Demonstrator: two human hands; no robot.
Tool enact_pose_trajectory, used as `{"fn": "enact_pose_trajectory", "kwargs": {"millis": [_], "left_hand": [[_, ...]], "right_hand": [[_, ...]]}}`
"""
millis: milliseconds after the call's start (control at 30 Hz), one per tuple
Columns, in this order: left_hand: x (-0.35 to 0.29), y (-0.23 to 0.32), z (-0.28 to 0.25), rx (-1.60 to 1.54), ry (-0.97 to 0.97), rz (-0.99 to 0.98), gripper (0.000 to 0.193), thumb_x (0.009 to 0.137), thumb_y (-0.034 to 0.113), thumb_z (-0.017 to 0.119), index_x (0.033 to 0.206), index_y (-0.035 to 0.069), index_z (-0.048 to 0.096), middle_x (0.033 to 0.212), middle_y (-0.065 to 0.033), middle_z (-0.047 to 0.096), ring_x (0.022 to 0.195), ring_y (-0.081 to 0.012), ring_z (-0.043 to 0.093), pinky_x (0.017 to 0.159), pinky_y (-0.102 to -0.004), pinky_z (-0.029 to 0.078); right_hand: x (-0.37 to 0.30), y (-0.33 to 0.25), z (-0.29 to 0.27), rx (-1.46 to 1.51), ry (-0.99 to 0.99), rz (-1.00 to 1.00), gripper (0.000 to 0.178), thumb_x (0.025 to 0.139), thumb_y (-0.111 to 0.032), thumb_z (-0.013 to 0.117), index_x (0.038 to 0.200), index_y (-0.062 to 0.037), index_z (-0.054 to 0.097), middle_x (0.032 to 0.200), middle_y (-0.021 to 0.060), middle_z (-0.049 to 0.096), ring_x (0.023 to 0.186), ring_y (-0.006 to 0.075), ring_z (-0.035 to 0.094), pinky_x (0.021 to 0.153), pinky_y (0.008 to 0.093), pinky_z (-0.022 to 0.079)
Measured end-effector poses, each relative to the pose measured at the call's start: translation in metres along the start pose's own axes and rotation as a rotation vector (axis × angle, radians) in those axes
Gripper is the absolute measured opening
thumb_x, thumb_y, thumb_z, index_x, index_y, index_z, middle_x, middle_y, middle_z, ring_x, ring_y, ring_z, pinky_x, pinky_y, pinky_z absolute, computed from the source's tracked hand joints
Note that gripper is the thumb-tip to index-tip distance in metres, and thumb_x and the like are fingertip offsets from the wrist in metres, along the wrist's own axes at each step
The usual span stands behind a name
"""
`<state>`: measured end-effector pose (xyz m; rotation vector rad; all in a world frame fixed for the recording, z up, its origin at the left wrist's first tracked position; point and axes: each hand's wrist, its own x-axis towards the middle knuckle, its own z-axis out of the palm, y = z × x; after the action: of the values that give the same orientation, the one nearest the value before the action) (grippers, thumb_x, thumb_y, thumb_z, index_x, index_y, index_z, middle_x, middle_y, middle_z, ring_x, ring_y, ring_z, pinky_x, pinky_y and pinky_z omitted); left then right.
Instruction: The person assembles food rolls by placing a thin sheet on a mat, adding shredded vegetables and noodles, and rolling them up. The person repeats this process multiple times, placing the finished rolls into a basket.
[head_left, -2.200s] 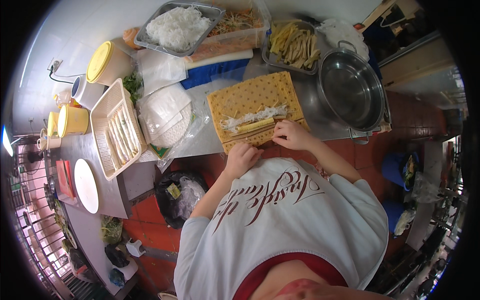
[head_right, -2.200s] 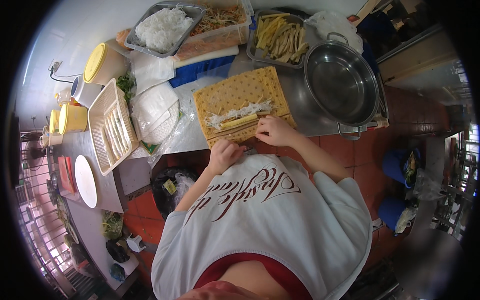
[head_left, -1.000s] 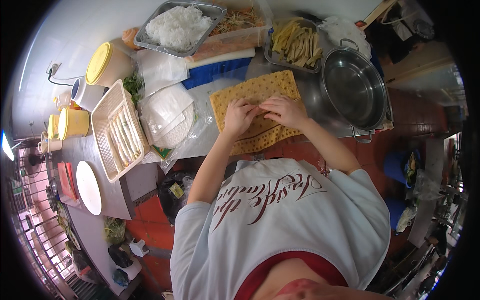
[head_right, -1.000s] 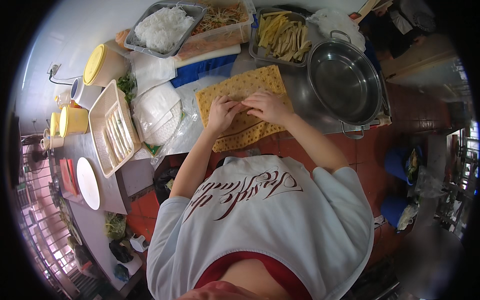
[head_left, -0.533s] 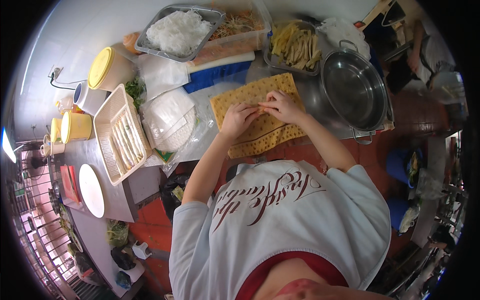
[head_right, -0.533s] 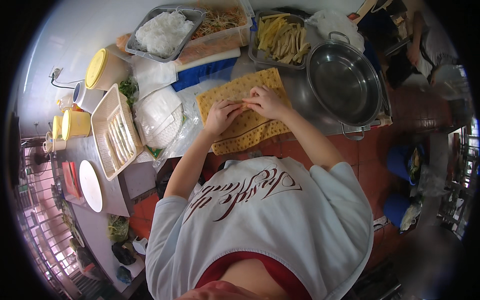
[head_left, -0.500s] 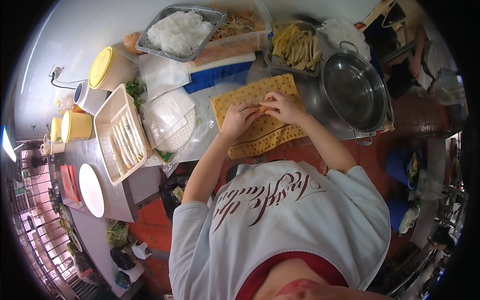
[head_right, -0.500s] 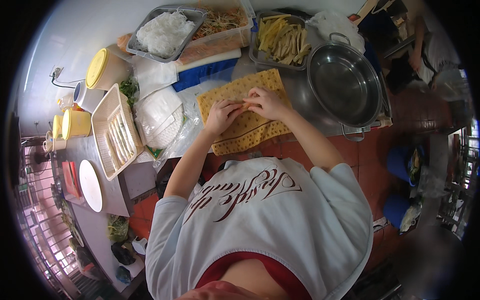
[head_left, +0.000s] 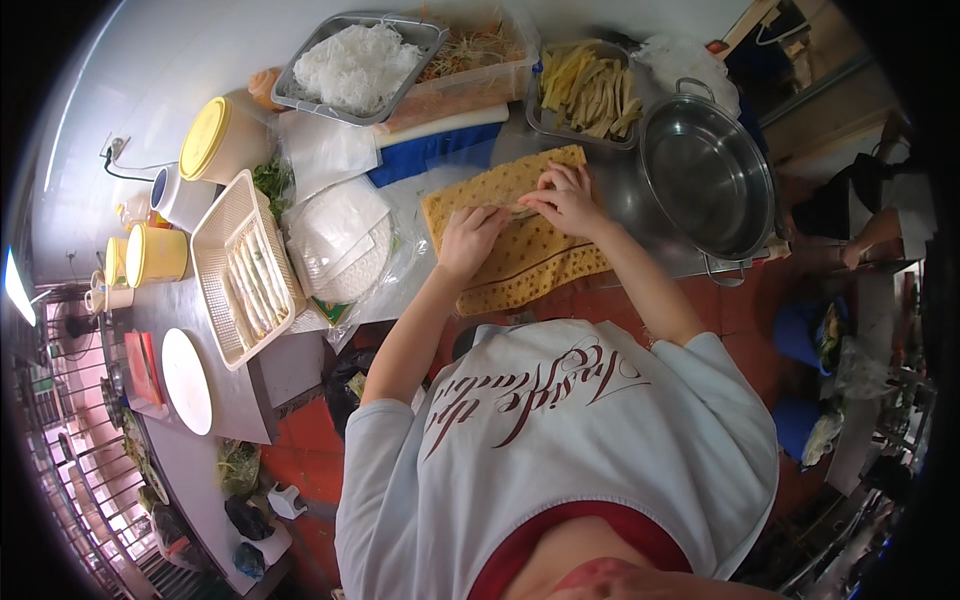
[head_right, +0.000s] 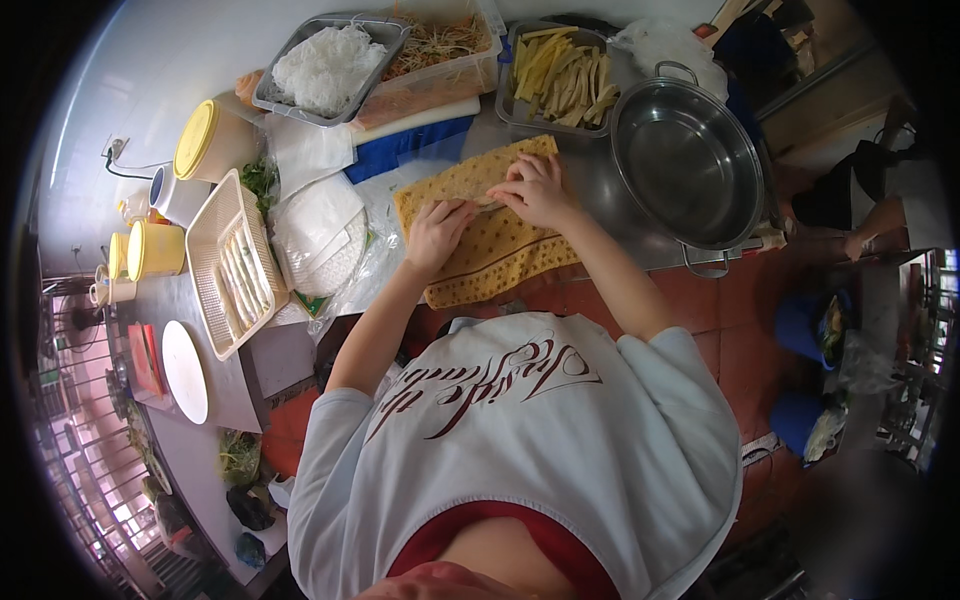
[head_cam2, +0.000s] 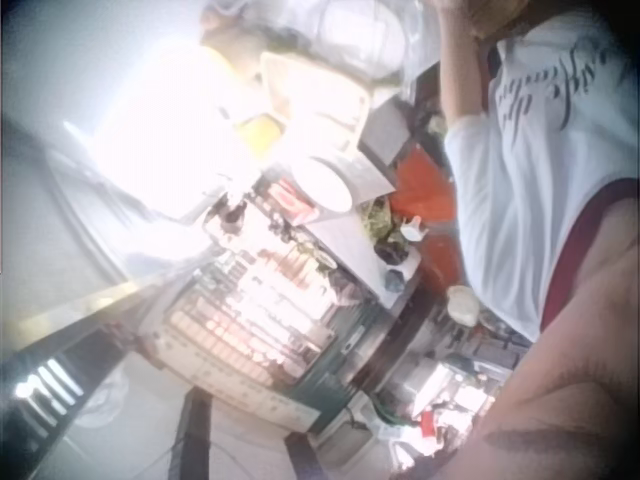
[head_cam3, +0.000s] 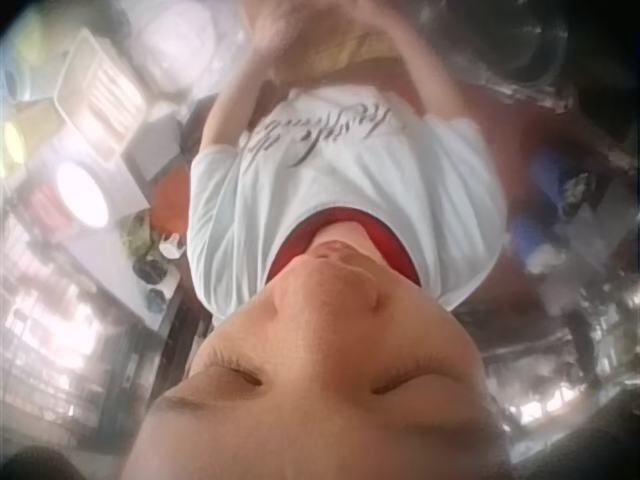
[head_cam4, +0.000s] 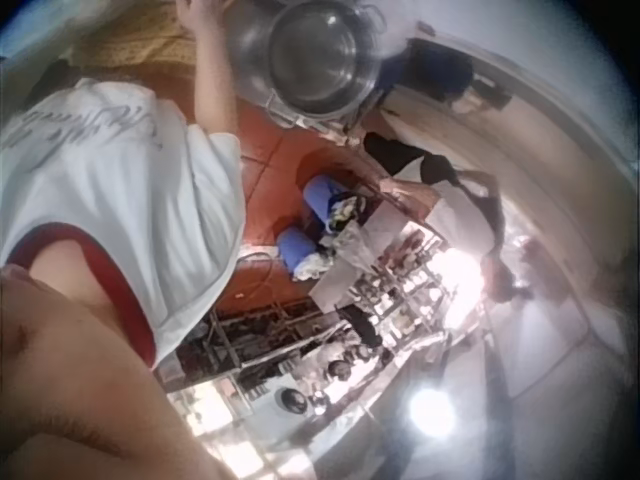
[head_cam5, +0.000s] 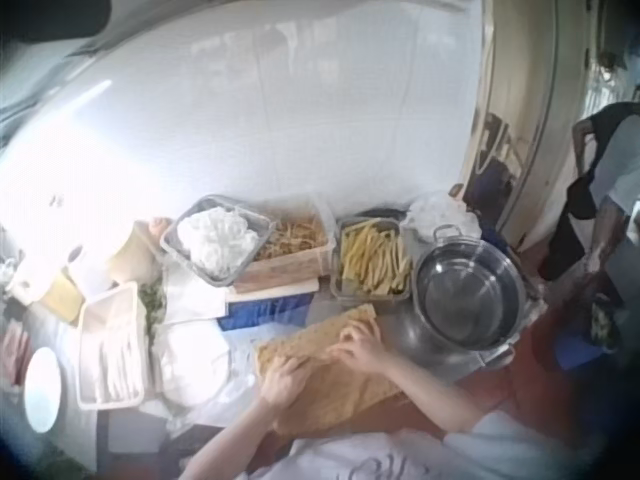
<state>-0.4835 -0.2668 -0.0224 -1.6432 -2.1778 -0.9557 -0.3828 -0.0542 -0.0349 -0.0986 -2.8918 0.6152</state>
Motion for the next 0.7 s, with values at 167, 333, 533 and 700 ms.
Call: {"fn": "enact_pose_trajectory", "kwargs": {"millis": [167,333,533,700], "left_hand": [[0.007,-0.008,0.002,-0.147,-0.014,-0.123,0.014,0.079,0.013,0.068,0.091,0.005,0.069,0.087,-0.0082,0.065,0.080,-0.0285,0.061,0.072,-0.0360,0.050],[0.012,-0.022,0.008,-0.158,-0.086,-0.249,0.011,0.080,0.013,0.065,0.086,0.005,0.070,0.086,-0.0097,0.063,0.080,-0.0298,0.059,0.070,-0.0386,0.048],[0.010,-0.022,-0.002,-0.032,0.025,-0.074,0.015,0.080,0.011,0.066,0.093,0.003,0.069,0.092,-0.0088,0.060,0.082,-0.0289,0.059,0.071,-0.0359,0.048],[-0.006,-0.020,0.000,-0.068,0.004,-0.067,0.018,0.080,0.013,0.068,0.096,0.005,0.069,0.097,-0.0076,0.062,0.087,-0.0262,0.060,0.071,-0.0358,0.048]], "right_hand": [[0.002,-0.004,-0.007,0.160,0.070,-0.057,0.023,0.090,-0.029,0.058,0.111,-0.0288,0.068,0.107,-0.0003,0.054,0.116,0.0224,0.046,0.100,0.0565,0.023],[0.003,0.000,-0.006,0.299,-0.027,-0.053,0.026,0.088,-0.025,0.060,0.112,-0.0270,0.067,0.109,-0.0057,0.057,0.105,0.0181,0.050,0.095,0.0492,0.027],[0.010,-0.002,-0.009,0.177,-0.130,0.043,0.024,0.092,-0.030,0.054,0.113,-0.0298,0.066,0.111,-0.0073,0.056,0.120,0.0175,0.040,0.102,0.0591,0.013],[0.017,0.004,-0.001,0.064,-0.112,0.042,0.025,0.094,-0.033,0.052,0.115,-0.0302,0.065,0.113,-0.0033,0.054,0.129,0.0198,0.032,0.106,0.0641,-0.003]]}}
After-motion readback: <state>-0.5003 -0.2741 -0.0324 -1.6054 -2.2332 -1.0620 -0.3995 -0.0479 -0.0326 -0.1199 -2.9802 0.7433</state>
